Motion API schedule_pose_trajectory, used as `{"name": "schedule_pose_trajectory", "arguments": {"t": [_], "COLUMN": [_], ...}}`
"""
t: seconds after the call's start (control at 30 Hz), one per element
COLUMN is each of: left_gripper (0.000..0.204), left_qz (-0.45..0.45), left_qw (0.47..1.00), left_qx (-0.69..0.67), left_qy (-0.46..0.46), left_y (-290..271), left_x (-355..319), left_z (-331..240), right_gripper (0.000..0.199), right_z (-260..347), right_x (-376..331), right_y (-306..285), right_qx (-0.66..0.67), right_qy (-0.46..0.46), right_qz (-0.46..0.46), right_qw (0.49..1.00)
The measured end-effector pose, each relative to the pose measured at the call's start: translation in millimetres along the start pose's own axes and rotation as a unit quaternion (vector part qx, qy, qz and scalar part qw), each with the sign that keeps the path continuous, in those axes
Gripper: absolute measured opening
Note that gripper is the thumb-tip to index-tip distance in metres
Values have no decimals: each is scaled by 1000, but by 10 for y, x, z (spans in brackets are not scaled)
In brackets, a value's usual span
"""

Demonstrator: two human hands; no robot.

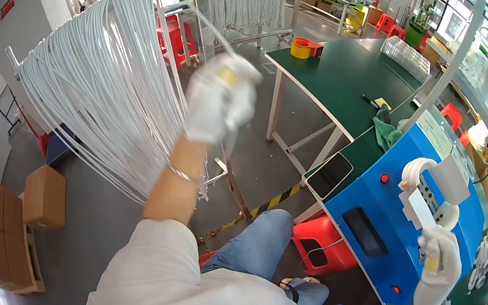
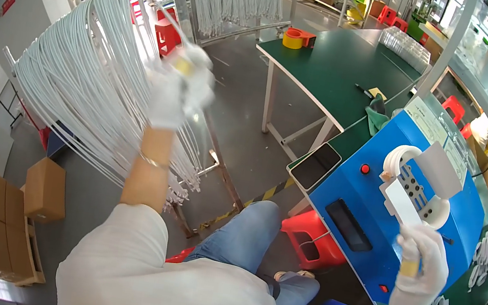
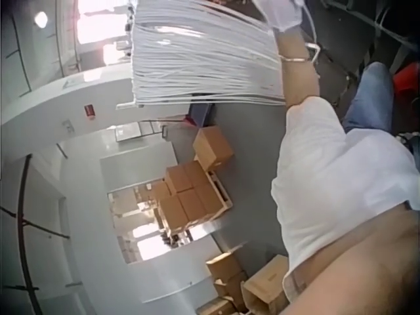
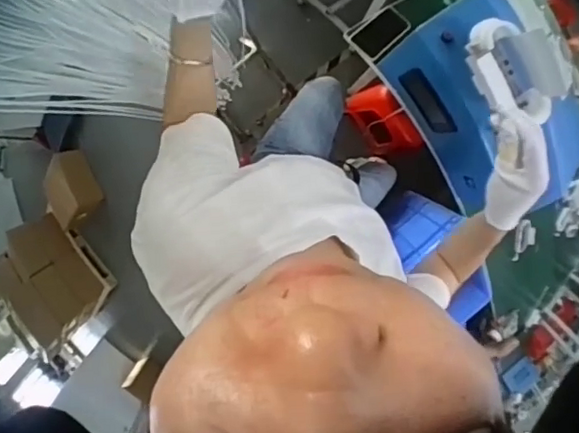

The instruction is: Assembling and processing electrical cables using a machine at a factory workstation.

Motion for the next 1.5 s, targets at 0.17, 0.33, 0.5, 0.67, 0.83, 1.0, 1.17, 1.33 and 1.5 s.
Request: {"name": "schedule_pose_trajectory", "arguments": {"t": [0.17, 0.33, 0.5, 0.67, 0.83, 1.0, 1.17, 1.33, 1.5], "left_gripper": [14, 17, 26, 48, 22, 34, 33, 35, 29], "left_qz": [431, 654, 748, 398, 213, 143, 344, 512, 391], "left_qw": [882, 679, 546, 915, 960, 932, 917, 784, 879], "left_qx": [75, 290, 374, -23, -181, -327, -131, -204, -82], "left_qy": [-176, 163, 52, -64, 13, -66, -155, -287, -258], "left_y": [1532, 2360, 1977, 1551, 1058, 733, 1753, 2586, 2445], "left_x": [-1235, -2376, -2237, -754, -565, -663, -1262, -1659, -1021], "left_z": [747, 1315, 1405, 350, 155, 576, 837, 879, 1002], "right_gripper": [43, 46, 29, 34, 64, 54, 37, 42, 21], "right_z": [290, 549, 70, -755, -1226, -1755, -714, -512, -746], "right_x": [453, 405, 218, -666, -1661, -2731, -1743, -1202, -1380], "right_y": [1100, 1878, 1327, 78, -616, -1009, -942, -49, -490], "right_qx": [243, 427, 292, 277, 676, 438, -186, 99, 38], "right_qy": [94, 276, 187, 320, 168, 419, 159, 192, 268], "right_qz": [186, 332, 273, 96, -108, -438, -300, -29, -97], "right_qw": [947, 795, 897, 901, 709, 664, 922, 976, 958]}}
Point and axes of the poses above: each hand's wrist, its own x-axis towards the middle knuckle, its own y-axis out of the palm, z = x × y, the point moved 6 cm from there along x, towards the middle knuckle, and after that the axes turned 13 degrees about x, right-handed, at the moved point
